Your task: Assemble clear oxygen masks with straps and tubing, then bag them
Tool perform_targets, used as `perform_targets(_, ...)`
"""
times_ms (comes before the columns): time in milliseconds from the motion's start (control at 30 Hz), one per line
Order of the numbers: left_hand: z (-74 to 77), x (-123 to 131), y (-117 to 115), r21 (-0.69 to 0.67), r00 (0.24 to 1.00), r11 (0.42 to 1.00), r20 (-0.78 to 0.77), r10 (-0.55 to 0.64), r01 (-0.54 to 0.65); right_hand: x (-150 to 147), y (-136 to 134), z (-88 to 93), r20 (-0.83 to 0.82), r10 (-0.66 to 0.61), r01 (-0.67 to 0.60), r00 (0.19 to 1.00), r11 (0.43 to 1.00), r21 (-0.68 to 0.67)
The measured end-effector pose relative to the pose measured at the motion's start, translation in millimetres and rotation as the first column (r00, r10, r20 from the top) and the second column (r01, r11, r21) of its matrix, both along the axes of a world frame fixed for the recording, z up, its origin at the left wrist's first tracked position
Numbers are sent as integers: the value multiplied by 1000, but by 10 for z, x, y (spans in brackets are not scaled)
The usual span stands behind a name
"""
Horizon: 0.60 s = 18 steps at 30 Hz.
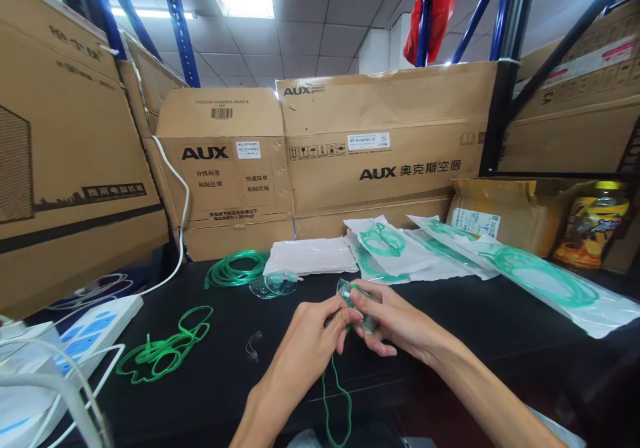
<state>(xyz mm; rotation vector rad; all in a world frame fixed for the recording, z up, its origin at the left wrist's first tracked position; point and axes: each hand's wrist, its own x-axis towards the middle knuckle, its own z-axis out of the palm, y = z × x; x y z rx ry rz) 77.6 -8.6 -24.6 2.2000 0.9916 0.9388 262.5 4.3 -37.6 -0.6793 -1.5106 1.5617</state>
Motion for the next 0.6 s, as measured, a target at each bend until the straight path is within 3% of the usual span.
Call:
perform_targets(233, 9, 74, -14, 12, 992, 992, -14, 126, -126, 287, 160, 56, -5, -208, 208, 978, 978, 28)
perform_targets(400, 14, 60, 6, -8, 994, 995, -29, 103, -103, 658, 288, 141, -59, -473, 476, 879, 878, 48)
perform_targets(467, 19, 60, 9, 28, 993, 993, 34, 112, -113, 674, 257, 166, -37, -486, 487, 873, 872, 54)
perform_targets(600, -5, 89, 19, 97, 970, 970, 129, 208, -221, 378, 87, 140, 87, -322, 319, 943, 947, 48)
